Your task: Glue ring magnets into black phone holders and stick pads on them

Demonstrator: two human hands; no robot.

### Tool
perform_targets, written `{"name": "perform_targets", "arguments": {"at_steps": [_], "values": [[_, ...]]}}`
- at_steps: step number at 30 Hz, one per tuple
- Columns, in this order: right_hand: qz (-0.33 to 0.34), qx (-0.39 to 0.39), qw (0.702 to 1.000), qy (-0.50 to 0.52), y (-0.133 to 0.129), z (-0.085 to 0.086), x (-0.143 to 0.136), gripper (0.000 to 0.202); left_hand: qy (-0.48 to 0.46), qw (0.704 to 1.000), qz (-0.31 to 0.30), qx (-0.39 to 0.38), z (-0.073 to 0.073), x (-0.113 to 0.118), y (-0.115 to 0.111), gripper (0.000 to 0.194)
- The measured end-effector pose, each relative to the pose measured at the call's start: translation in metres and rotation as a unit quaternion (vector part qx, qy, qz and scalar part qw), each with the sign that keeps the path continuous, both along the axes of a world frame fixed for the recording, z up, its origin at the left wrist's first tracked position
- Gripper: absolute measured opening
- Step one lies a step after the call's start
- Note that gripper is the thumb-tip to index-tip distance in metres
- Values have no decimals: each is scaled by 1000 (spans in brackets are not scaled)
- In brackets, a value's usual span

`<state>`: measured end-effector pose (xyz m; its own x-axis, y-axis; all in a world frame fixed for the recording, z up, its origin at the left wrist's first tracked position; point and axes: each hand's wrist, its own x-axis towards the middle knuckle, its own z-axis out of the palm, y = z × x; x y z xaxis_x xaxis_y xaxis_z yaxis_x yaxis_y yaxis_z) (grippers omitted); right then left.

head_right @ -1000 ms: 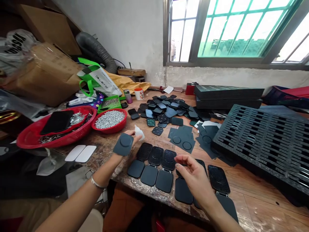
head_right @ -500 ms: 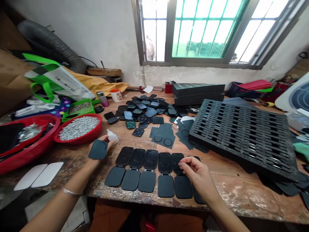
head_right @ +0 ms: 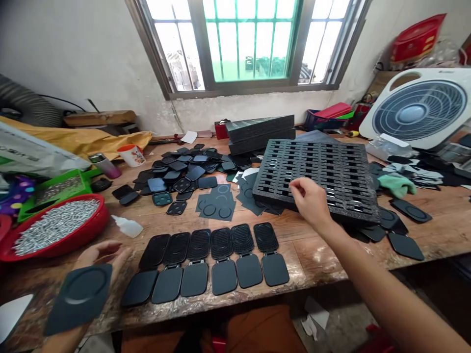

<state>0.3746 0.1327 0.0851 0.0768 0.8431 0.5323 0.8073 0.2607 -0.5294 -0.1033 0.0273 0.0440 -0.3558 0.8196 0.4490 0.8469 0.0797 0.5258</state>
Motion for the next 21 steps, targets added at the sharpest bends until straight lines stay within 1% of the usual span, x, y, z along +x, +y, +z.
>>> {"name": "perform_targets", "arguments": {"at_steps": [2,4,7,11,14,17,21], "values": [[-30,-1,990,-139,26,4,12,14,18,999,-28,-3,7,25,-8,31],[-35,-20,980,-194,46,6,18,13,51,997,-57,-14,11,47,-13,25],[-29,-53,970,-235,63,4,19,11,80,990,-116,-19,11,74,-18,19],[-11,-89,953,-290,72,6,14,11,85,975,-200,-36,5,107,-23,13],[2,-103,944,-312,75,10,12,11,85,960,-260,-63,2,137,-25,11],[14,-102,943,-316,76,11,15,10,82,945,-308,-76,0,170,-25,19],[19,-77,952,-297,72,7,26,10,91,924,-362,-84,1,209,-21,27]]}}
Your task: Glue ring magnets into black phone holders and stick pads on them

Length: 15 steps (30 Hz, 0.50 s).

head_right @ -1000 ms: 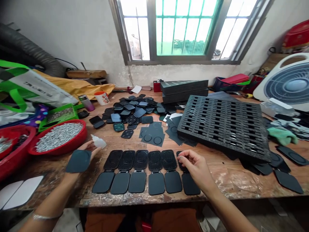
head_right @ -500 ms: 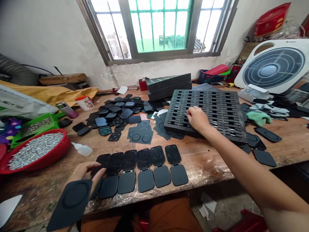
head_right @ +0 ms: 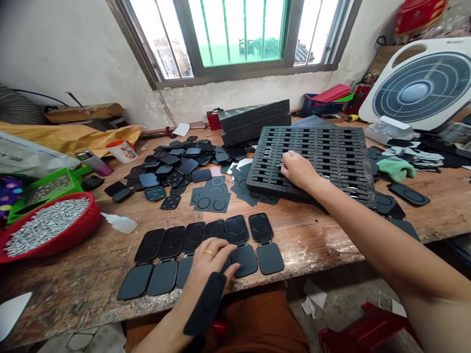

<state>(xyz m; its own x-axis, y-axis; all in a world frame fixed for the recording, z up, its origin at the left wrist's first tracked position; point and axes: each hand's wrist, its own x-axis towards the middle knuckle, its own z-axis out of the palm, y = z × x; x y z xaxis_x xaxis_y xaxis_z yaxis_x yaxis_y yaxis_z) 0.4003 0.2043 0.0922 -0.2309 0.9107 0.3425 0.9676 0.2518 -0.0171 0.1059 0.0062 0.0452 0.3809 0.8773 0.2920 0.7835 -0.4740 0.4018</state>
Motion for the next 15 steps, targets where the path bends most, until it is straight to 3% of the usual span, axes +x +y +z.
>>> {"name": "perform_targets", "arguments": {"at_steps": [3,6,8,12,15], "values": [[0,75,991,108,-13,-2,2,10,32,999,-14,-10,2,20,5,33],[6,140,940,311,-37,-1,-9,16,75,997,-11,-1,1,32,13,38],[22,62,905,420,-57,-3,-22,21,92,996,-4,7,-1,36,17,39],[53,-198,825,527,-88,-20,-46,31,107,994,6,17,-7,38,23,38],[31,-280,777,563,-97,-39,-55,34,119,993,0,14,-8,39,25,36]]}}
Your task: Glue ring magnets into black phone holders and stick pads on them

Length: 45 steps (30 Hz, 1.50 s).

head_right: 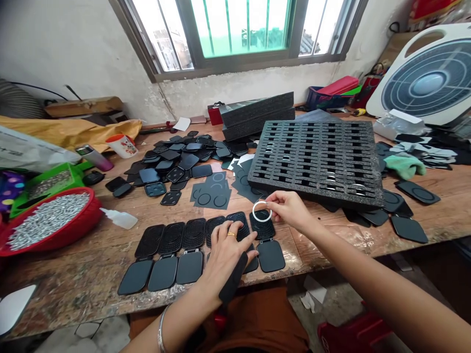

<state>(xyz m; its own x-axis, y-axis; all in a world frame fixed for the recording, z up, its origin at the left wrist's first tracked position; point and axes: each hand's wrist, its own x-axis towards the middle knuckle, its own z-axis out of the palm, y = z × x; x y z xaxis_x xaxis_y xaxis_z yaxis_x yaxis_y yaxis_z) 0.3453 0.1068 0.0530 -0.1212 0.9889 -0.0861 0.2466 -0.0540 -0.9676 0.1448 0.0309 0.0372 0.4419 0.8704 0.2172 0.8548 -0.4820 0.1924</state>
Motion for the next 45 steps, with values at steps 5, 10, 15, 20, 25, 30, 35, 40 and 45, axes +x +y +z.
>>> {"name": "perform_targets", "arguments": {"at_steps": [5,10,15,20,25,30,35,40,45], "values": [[-4,-23,1000,-18,1,-17,-5,34,10,1000,-5,-1,5,1,3,35],[3,-6,994,-108,1,-26,-6,27,10,1000,-13,-14,5,0,5,35],[5,73,977,-202,0,-32,-7,19,11,1000,-22,-12,3,-2,6,36],[18,160,946,-281,-8,-27,-9,22,17,999,-28,-17,5,-2,6,37],[64,222,894,-385,-19,-16,-8,26,13,999,-32,-13,7,-2,7,36],[-34,293,854,-428,15,14,14,22,2,999,-31,-14,5,-1,11,37],[-129,290,817,-481,84,40,49,23,-22,999,-26,-14,13,-5,9,44],[-69,271,829,-484,118,40,63,12,-23,1000,-1,-20,18,-27,1,40],[-126,320,839,-422,111,37,66,13,-17,999,50,-5,11,-55,-8,37]]}}
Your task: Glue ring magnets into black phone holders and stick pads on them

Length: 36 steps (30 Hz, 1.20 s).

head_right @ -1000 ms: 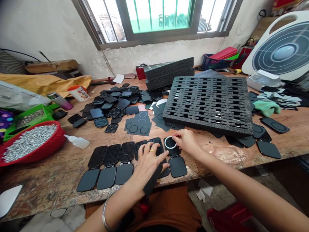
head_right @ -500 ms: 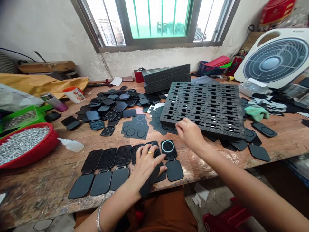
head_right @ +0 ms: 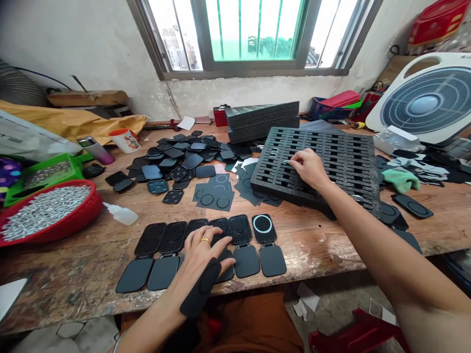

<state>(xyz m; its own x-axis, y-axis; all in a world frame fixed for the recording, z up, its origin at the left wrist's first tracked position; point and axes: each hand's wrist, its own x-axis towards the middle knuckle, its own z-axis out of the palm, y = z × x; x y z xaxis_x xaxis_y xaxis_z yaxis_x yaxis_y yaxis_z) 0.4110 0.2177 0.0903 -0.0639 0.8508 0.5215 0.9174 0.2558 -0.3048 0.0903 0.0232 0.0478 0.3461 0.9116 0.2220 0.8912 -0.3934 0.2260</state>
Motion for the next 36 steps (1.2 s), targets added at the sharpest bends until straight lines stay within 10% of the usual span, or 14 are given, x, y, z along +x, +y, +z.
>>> {"name": "perform_targets", "arguments": {"at_steps": [4,12,20,27,36], "values": [[-6,114,972,207,-34,1,-24,17,5,1000,12,-15,-4,-7,-7,35],[200,-315,873,314,-101,-24,-117,29,21,999,5,-29,-8,4,-10,44],[190,-328,897,228,-97,-59,-134,22,27,1000,-3,-10,-11,4,-7,43],[178,-238,953,67,-105,-55,-136,20,27,1000,-7,-10,-11,3,-6,43],[224,-175,934,-215,-131,-48,-137,22,45,999,-19,-24,-7,3,-5,43]]}}
